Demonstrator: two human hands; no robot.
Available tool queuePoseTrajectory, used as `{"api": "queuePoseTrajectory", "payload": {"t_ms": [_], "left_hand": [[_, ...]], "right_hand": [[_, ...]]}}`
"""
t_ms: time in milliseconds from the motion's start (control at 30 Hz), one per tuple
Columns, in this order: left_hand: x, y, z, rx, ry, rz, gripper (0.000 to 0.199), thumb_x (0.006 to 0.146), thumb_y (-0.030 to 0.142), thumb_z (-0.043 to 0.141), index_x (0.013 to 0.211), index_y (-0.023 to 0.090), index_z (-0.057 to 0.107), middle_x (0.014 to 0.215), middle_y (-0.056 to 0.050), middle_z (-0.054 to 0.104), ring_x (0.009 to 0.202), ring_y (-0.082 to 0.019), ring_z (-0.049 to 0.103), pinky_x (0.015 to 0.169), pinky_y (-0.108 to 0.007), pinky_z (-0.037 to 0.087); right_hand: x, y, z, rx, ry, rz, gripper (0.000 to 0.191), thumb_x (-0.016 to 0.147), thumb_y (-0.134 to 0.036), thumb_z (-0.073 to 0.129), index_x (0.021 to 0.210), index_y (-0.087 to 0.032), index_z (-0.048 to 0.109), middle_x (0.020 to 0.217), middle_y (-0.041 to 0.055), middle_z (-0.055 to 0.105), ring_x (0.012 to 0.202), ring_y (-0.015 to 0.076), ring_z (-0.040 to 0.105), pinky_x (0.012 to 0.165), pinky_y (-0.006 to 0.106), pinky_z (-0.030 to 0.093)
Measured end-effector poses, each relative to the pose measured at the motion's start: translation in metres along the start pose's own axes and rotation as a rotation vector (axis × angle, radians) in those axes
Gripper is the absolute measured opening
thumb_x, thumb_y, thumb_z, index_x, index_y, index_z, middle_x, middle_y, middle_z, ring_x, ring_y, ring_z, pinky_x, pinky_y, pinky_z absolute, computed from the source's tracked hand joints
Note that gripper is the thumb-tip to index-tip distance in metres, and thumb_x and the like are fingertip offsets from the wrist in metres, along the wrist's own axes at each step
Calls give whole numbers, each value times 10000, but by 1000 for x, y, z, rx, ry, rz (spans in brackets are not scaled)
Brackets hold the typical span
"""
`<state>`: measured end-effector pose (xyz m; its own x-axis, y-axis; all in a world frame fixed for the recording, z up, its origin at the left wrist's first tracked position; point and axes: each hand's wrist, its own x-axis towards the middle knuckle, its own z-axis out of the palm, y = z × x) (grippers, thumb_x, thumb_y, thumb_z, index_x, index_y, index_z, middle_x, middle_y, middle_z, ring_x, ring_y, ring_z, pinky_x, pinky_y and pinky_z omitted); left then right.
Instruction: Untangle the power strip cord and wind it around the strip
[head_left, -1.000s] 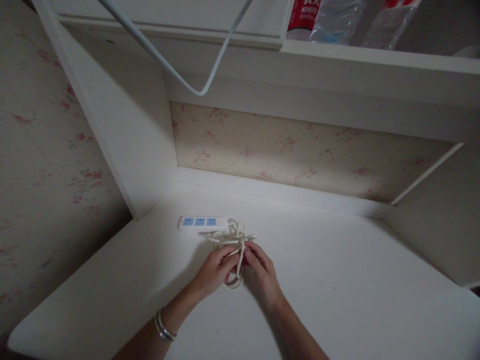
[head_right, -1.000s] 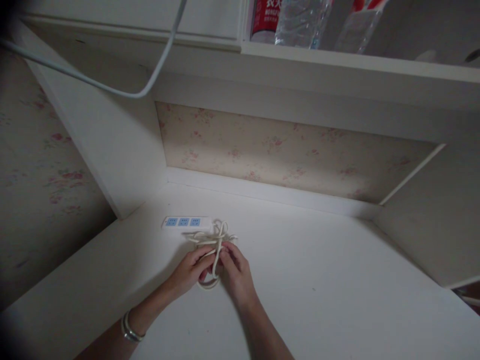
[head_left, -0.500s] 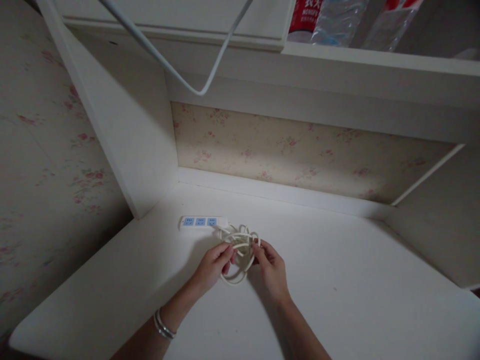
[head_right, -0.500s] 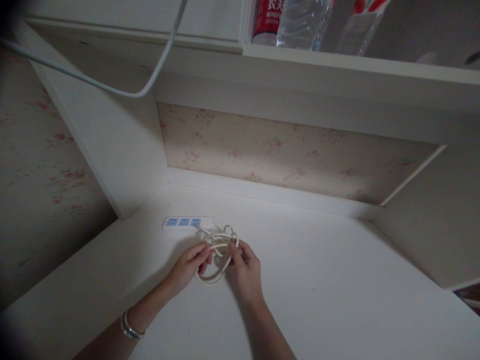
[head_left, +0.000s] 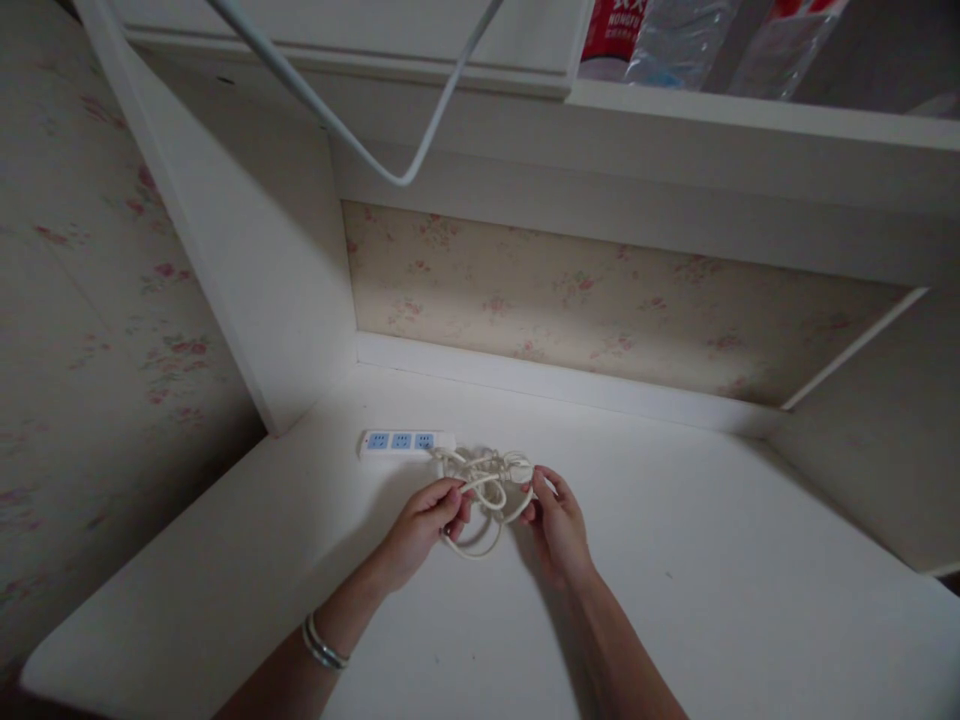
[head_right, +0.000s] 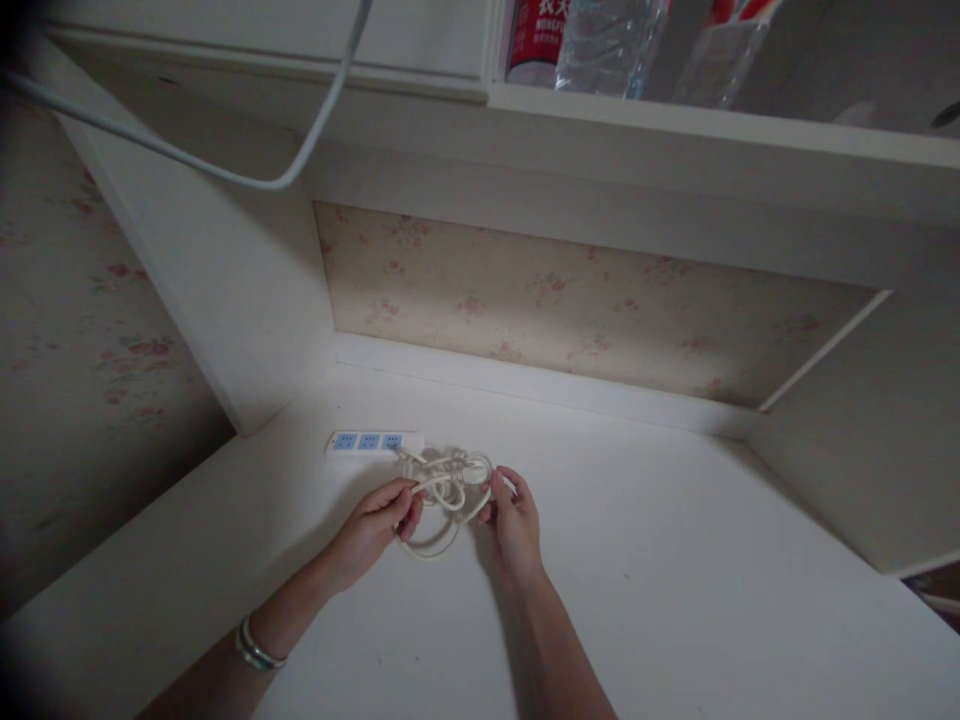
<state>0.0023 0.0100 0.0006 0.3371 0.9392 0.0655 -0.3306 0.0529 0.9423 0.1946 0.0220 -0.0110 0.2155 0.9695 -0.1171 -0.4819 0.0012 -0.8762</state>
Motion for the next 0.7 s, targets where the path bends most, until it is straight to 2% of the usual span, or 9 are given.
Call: {"api": "queuePoseTrajectory", "payload": {"t_ms": [133, 200, 267, 333, 433, 500, 533, 600, 700], "left_hand": [[0, 1, 2, 20, -14, 26, 269, 868, 400, 561, 828, 136, 599, 697, -2, 492, 613, -96, 421, 580, -236, 321], [1, 0, 2, 33, 2, 41, 289, 874, 416, 546, 804, 140, 596, 689, 2, 485, 605, -97, 411, 579, -239, 324], [1, 0, 2, 85, 5, 55, 323, 883, 435, 524, 776, 141, 603, 668, 3, 484, 601, -102, 406, 585, -243, 334], [1, 1, 2, 187, -18, 68, 338, 882, 448, 519, 829, 141, 652, 685, -15, 517, 636, -122, 439, 607, -250, 361], [-1, 4, 4, 333, -105, 135, 356, 872, 445, 535, 1039, 175, 697, 936, -86, 604, 863, -193, 527, 741, -293, 424], [-3, 5, 6, 396, -151, 180, 359, 875, 432, 535, 1112, 209, 686, 1092, -105, 581, 1022, -231, 511, 863, -329, 416], [-4, 5, 7, 420, -161, 188, 355, 882, 428, 524, 1113, 214, 688, 1107, -106, 572, 1052, -235, 502, 896, -335, 405], [-4, 3, 8, 445, -144, 173, 346, 898, 431, 492, 1041, 207, 713, 1077, -99, 567, 1019, -222, 512, 879, -321, 411], [-2, -5, 7, 424, -24, 152, 382, 906, 456, 460, 849, 169, 705, 949, -74, 581, 840, -174, 533, 746, -275, 427]], "right_hand": [[-3, 1, 0, 37, -148, 79, 339, 703, -332, 780, 981, -210, 630, 621, -50, 610, 555, 69, 550, 595, 181, 480], [-9, 0, 3, 58, -227, 96, 318, 685, -295, 793, 959, -218, 653, 792, -13, 675, 696, 100, 621, 732, 239, 512], [-16, -3, 8, 54, -321, 102, 356, 669, -287, 799, 996, -235, 668, 1012, 31, 687, 897, 161, 646, 887, 336, 486], [-25, -6, 13, 7, -460, 111, 423, 687, -326, 781, 1085, -244, 664, 1148, 69, 656, 1072, 221, 599, 986, 421, 419], [-32, -8, 18, -127, -592, 74, 424, 734, -421, 728, 1109, -230, 676, 1187, 92, 637, 1221, 250, 492, 1043, 457, 341], [-33, -6, 19, -228, -564, -2, 363, 751, -443, 709, 1044, -229, 707, 1191, 81, 634, 1259, 244, 443, 1073, 446, 289], [-32, -5, 20, -259, -543, -33, 333, 762, -444, 698, 1016, -229, 716, 1184, 76, 638, 1253, 240, 444, 1081, 439, 272], [-31, -3, 20, -256, -532, -31, 292, 798, -449, 659, 974, -224, 723, 1159, 73, 649, 1178, 235, 505, 1059, 429, 299], [-29, -3, 21, -121, -512, 90, 326, 821, -469, 622, 1007, -213, 698, 1092, 79, 671, 1004, 216, 605, 937, 388, 421]]}}
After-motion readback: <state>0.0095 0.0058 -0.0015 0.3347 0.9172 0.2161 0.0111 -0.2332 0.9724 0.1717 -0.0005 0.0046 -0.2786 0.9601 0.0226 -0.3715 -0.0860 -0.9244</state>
